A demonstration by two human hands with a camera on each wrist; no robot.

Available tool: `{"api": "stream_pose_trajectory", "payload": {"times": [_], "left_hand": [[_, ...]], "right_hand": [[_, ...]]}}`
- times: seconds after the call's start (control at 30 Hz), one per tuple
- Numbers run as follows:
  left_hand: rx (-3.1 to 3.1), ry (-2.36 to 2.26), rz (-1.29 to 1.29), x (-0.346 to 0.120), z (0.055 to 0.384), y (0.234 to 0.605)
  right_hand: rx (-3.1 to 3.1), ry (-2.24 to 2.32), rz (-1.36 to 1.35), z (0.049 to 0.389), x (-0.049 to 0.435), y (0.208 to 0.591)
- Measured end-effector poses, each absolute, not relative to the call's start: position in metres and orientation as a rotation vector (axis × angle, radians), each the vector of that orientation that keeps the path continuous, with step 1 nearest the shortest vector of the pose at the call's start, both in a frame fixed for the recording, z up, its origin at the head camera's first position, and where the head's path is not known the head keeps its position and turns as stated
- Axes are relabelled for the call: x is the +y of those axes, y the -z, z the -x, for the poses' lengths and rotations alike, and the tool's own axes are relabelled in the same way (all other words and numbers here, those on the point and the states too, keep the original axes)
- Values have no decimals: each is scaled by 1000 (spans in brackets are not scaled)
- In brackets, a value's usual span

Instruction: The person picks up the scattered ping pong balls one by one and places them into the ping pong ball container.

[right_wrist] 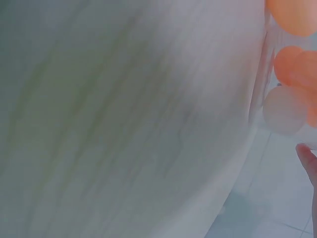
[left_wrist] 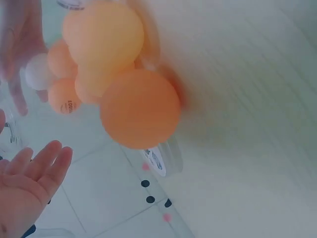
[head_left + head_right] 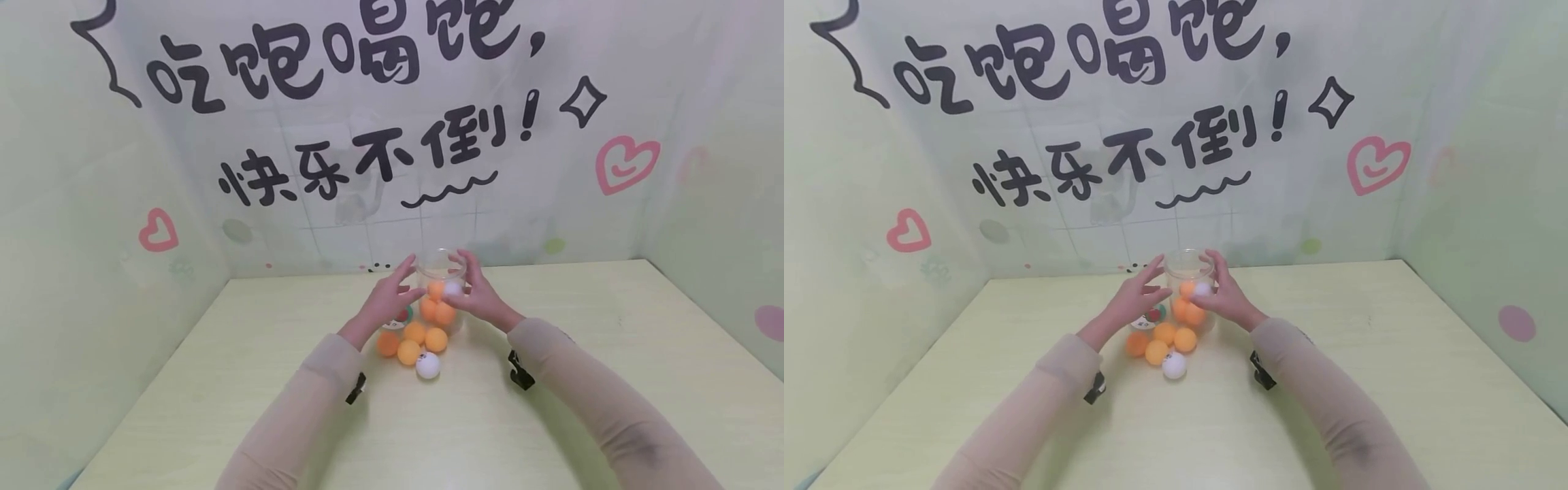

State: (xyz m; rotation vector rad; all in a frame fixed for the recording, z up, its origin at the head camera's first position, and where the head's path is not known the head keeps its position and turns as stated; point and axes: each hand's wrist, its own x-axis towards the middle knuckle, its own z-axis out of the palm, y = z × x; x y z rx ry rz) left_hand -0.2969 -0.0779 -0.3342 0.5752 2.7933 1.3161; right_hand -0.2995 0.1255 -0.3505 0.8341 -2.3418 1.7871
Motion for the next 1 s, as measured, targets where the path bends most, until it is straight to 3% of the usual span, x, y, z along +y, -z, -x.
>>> {"api": "stream_pose_trajectory", "payload": {"times": [0.4, 0.63, 1.0], "left_hand": [[2866, -1114, -541, -102, 289, 335], [2775, -763, -651, -124, 281, 345], [2731, -605, -739, -135, 270, 359]], "right_hand": [[-2322, -1776, -820, 300, 124, 352], [-2338, -1783, -798, 301, 125, 354], [-2328, -1794, -810, 304, 126, 355]]}}
